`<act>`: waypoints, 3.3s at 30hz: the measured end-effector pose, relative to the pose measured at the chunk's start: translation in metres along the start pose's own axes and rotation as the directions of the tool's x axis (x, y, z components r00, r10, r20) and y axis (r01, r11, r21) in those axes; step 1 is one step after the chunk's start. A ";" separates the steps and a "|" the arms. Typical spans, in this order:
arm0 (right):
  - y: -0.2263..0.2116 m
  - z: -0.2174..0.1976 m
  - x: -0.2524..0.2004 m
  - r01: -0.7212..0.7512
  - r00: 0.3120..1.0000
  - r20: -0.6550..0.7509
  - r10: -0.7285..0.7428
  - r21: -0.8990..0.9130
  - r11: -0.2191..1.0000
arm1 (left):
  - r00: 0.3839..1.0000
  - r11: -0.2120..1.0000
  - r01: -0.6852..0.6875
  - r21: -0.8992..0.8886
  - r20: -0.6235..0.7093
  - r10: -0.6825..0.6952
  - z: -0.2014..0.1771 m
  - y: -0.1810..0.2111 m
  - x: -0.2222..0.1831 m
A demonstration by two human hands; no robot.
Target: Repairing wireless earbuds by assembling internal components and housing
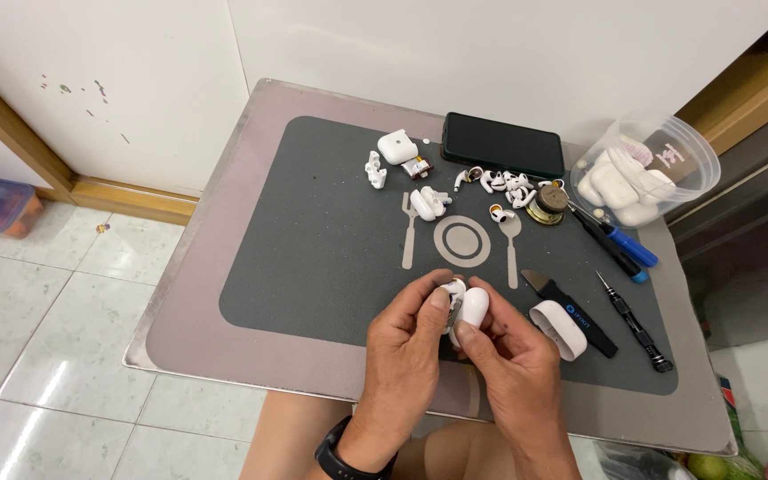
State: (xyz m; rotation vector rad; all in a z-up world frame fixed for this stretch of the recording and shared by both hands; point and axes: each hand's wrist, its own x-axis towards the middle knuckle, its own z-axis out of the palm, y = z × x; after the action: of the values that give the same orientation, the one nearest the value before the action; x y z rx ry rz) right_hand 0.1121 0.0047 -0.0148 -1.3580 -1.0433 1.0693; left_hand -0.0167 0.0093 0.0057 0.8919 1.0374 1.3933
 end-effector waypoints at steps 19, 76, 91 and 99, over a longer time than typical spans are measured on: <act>-0.006 -0.005 -0.002 0.052 0.999 0.013 -0.051 -0.065 0.997 | 0.991 0.996 0.012 -0.091 0.137 0.000 -0.001 -0.005 -0.003; 0.006 -0.015 0.001 0.129 0.990 0.037 -0.137 0.161 0.978 | 0.985 0.997 -0.079 -0.020 0.151 0.082 -0.004 -0.009 -0.005; 0.006 -0.016 -0.001 0.108 0.994 0.013 -0.111 0.164 0.981 | 0.984 0.991 -0.105 0.081 0.156 0.091 -0.004 -0.007 -0.007; 0.004 -0.011 -0.006 0.147 0.989 -0.009 -0.148 0.164 0.975 | 0.983 0.994 -0.083 -0.072 0.160 0.094 -0.002 -0.012 -0.006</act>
State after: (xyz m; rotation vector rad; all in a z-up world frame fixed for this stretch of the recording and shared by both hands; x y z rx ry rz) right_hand 0.1216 -0.0037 -0.0181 -1.1288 -1.0190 1.0238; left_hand -0.0136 0.0027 -0.0058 0.9973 0.8324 1.3945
